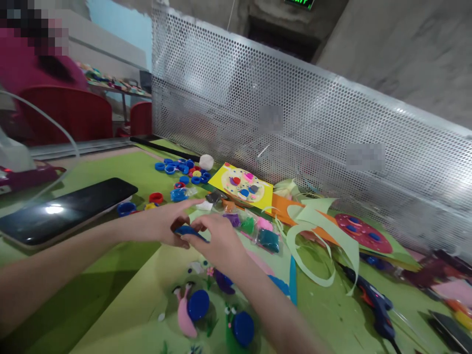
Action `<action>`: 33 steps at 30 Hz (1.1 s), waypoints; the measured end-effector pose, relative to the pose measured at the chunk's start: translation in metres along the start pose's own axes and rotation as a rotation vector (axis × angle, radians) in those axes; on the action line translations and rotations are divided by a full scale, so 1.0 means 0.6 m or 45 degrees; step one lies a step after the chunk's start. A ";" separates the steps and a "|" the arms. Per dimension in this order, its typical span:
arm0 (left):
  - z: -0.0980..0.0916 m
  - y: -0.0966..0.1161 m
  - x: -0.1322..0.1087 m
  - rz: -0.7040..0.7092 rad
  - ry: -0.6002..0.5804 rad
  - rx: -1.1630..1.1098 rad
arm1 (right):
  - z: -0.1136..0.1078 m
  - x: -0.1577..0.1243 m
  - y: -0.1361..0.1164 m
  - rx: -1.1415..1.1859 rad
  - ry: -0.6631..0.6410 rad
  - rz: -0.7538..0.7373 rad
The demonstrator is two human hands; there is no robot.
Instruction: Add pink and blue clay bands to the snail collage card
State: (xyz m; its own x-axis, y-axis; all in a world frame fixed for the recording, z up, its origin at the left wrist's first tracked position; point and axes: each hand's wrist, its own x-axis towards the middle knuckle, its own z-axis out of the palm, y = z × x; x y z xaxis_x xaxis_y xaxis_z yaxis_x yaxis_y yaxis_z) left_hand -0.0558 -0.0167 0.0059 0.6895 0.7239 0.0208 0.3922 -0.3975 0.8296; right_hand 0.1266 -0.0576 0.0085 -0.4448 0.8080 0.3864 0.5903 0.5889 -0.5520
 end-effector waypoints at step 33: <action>-0.016 -0.004 0.001 -0.037 -0.153 0.280 | -0.025 0.001 0.033 0.056 -0.163 0.132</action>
State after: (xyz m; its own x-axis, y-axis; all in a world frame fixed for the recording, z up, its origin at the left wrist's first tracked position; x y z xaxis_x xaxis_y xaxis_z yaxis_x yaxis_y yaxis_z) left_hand -0.0625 -0.0100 0.0093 0.7384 0.6698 -0.0785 0.5267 -0.5000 0.6875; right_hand 0.1483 -0.0450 0.0090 -0.4669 0.8539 0.2299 0.6086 0.4989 -0.6171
